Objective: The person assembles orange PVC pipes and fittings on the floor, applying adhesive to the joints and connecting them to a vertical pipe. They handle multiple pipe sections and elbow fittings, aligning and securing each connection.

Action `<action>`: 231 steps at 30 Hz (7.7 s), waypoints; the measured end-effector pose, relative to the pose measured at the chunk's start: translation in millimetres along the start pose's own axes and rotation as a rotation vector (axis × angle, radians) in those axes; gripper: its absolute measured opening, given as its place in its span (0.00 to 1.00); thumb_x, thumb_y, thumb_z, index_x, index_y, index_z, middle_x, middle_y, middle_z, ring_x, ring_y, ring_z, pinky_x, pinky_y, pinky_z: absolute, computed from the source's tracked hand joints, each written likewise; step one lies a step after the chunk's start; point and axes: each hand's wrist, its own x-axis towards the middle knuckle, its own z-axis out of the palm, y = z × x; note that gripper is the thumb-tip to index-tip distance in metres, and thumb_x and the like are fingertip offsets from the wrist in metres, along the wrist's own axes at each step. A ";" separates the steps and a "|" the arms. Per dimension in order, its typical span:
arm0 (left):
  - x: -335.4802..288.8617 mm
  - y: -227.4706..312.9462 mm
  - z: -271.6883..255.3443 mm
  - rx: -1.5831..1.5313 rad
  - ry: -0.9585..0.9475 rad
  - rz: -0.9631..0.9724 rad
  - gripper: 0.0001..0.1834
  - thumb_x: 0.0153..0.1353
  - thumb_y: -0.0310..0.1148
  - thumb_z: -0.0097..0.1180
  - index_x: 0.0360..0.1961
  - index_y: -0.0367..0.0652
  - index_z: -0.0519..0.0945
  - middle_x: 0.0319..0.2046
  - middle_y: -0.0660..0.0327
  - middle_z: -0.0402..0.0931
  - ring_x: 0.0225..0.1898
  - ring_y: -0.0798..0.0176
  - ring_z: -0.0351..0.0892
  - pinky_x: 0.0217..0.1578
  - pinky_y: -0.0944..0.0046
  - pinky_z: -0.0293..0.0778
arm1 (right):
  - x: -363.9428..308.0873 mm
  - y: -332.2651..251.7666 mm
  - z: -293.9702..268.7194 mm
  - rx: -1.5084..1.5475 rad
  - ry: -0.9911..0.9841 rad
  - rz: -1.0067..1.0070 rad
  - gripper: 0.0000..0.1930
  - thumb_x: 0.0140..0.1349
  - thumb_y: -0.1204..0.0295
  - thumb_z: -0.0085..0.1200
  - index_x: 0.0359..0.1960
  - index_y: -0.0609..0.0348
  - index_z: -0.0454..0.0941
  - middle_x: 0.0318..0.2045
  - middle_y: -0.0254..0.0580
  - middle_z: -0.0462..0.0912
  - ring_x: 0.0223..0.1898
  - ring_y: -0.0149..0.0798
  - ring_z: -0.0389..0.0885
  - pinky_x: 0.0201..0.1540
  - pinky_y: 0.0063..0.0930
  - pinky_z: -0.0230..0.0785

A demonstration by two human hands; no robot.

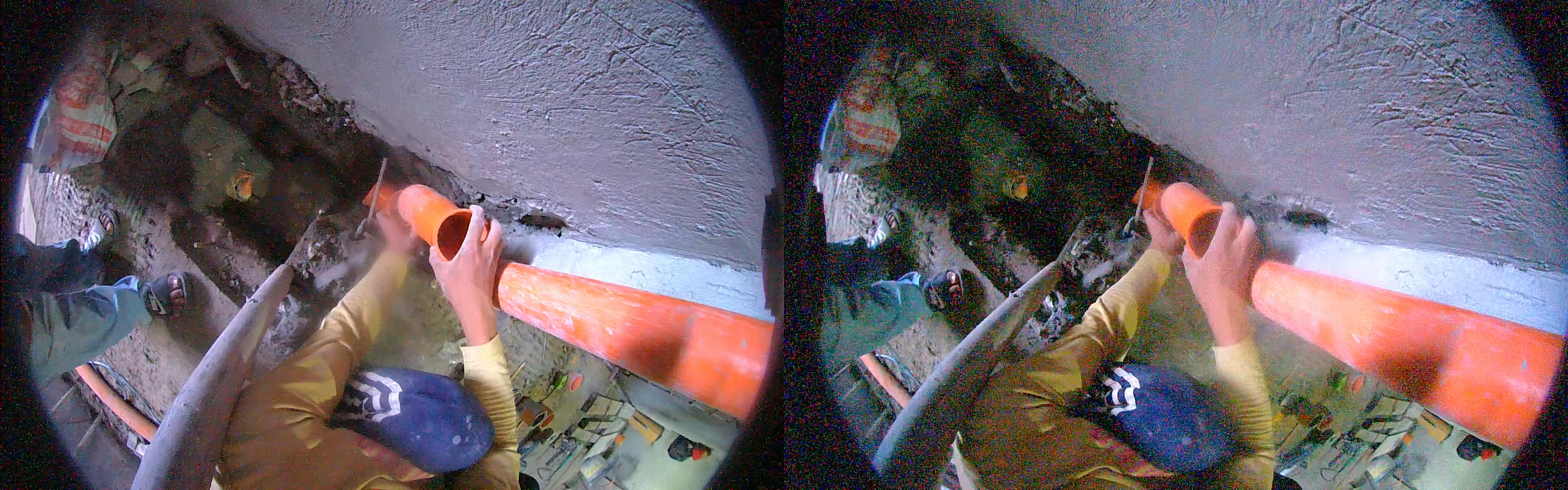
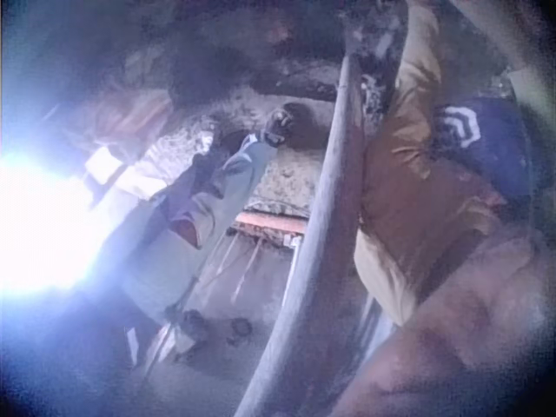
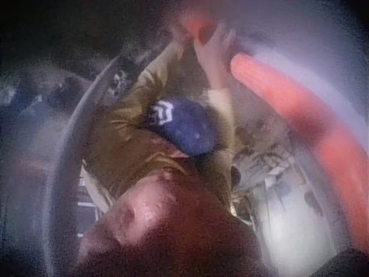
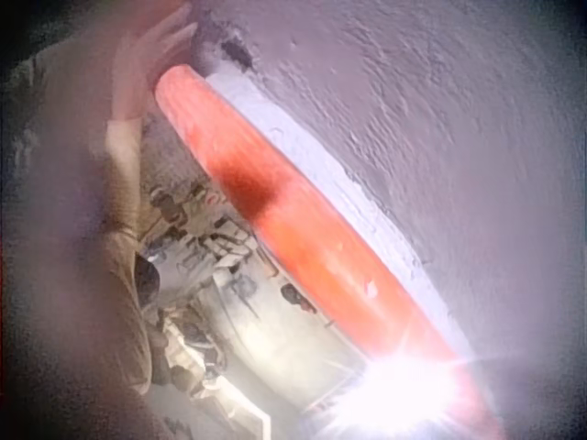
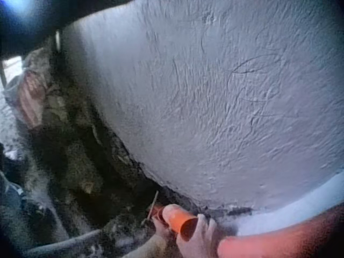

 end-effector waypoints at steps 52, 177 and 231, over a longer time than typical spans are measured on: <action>-6.1 98.9 -31.4 -0.297 0.128 -0.634 0.22 0.69 0.41 0.61 0.55 0.35 0.76 0.47 0.57 0.82 0.46 0.58 0.84 0.50 0.58 0.80 | -147.5 47.2 130.6 0.882 0.589 0.634 0.29 0.56 0.71 0.71 0.56 0.64 0.70 0.49 0.44 0.79 0.51 0.41 0.78 0.61 0.42 0.69; 47.2 141.0 -80.8 1.466 0.086 0.120 0.06 0.62 0.36 0.58 0.40 0.52 0.82 0.40 0.58 0.79 0.35 0.43 0.84 0.35 0.46 0.79 | -72.7 60.6 172.8 0.782 0.696 0.778 0.34 0.54 0.59 0.73 0.54 0.76 0.78 0.55 0.61 0.82 0.52 0.56 0.83 0.58 0.47 0.72; -38.2 36.4 56.9 -0.313 0.121 -1.071 0.21 0.71 0.45 0.54 0.58 0.45 0.78 0.49 0.53 0.83 0.50 0.55 0.83 0.53 0.56 0.78 | -35.0 81.5 117.4 0.848 0.447 0.372 0.36 0.50 0.66 0.77 0.60 0.64 0.75 0.60 0.54 0.78 0.61 0.53 0.75 0.68 0.46 0.62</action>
